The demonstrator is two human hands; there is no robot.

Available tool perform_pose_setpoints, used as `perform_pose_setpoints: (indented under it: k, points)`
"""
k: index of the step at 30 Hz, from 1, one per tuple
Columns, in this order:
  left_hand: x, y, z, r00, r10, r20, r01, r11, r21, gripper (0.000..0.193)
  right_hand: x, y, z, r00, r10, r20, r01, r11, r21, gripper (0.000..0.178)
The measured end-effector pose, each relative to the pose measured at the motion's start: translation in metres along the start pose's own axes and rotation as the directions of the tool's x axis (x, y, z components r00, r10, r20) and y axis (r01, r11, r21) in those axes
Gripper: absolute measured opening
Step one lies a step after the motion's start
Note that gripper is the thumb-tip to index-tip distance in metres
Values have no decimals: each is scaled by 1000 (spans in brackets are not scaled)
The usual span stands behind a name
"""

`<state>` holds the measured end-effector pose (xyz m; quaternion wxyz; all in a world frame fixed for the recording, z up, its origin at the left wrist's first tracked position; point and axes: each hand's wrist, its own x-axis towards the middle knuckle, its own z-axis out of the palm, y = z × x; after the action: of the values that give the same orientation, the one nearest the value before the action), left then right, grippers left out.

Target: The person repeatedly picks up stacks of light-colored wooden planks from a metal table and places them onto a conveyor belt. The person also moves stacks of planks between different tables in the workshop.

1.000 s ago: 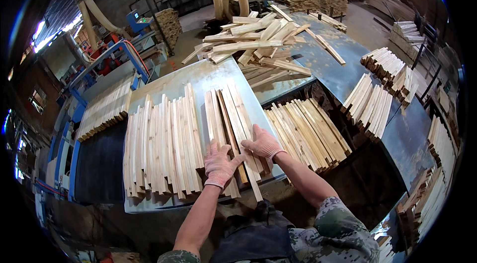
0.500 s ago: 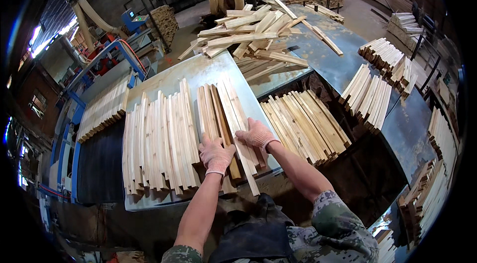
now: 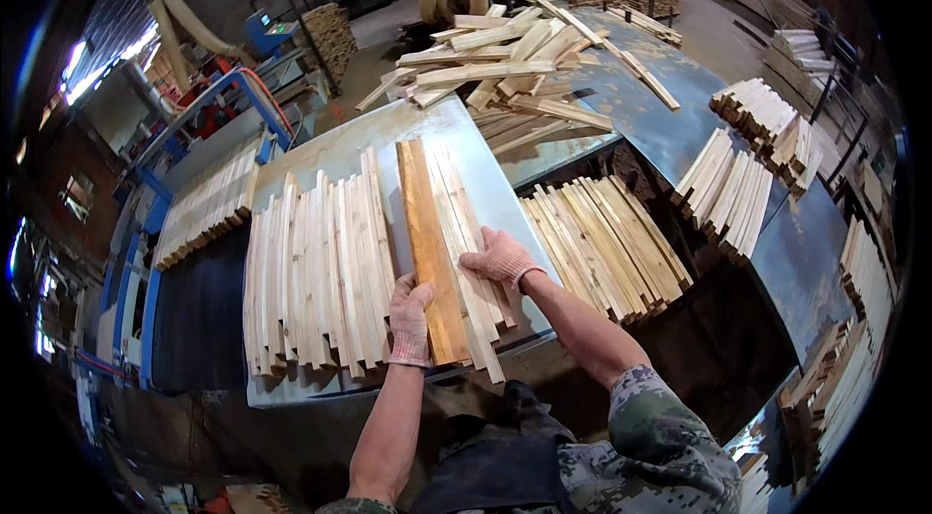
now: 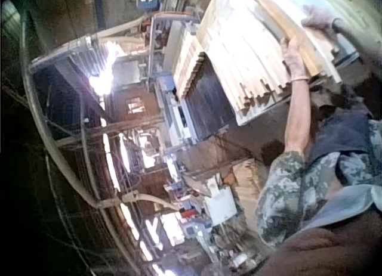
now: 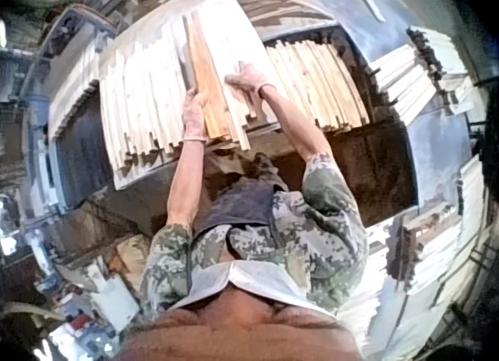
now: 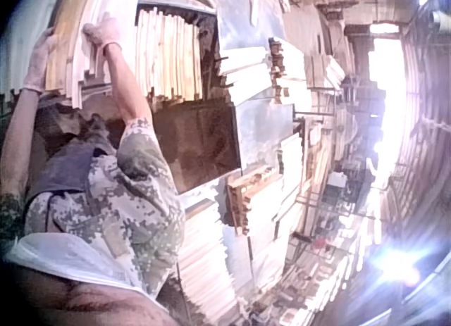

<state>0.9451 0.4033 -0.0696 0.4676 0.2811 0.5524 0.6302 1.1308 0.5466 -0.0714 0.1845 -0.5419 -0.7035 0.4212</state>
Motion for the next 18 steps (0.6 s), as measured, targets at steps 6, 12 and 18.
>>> perform_pose_setpoints:
  k: [6,12,18]
  points:
    - [3,-3,-23,999,14,-42,-6,982,189,32,12,-25,36,999,-6,35,8,997,-78,79]
    - [-48,20,-39,1000,-1,0,1,999,-37,35,-5,-25,52,994,-95,-44,93,995,-47,76]
    - [-77,25,-66,995,-10,100,19,996,-88,35,-14,-2,53,987,-142,-71,149,983,107,82]
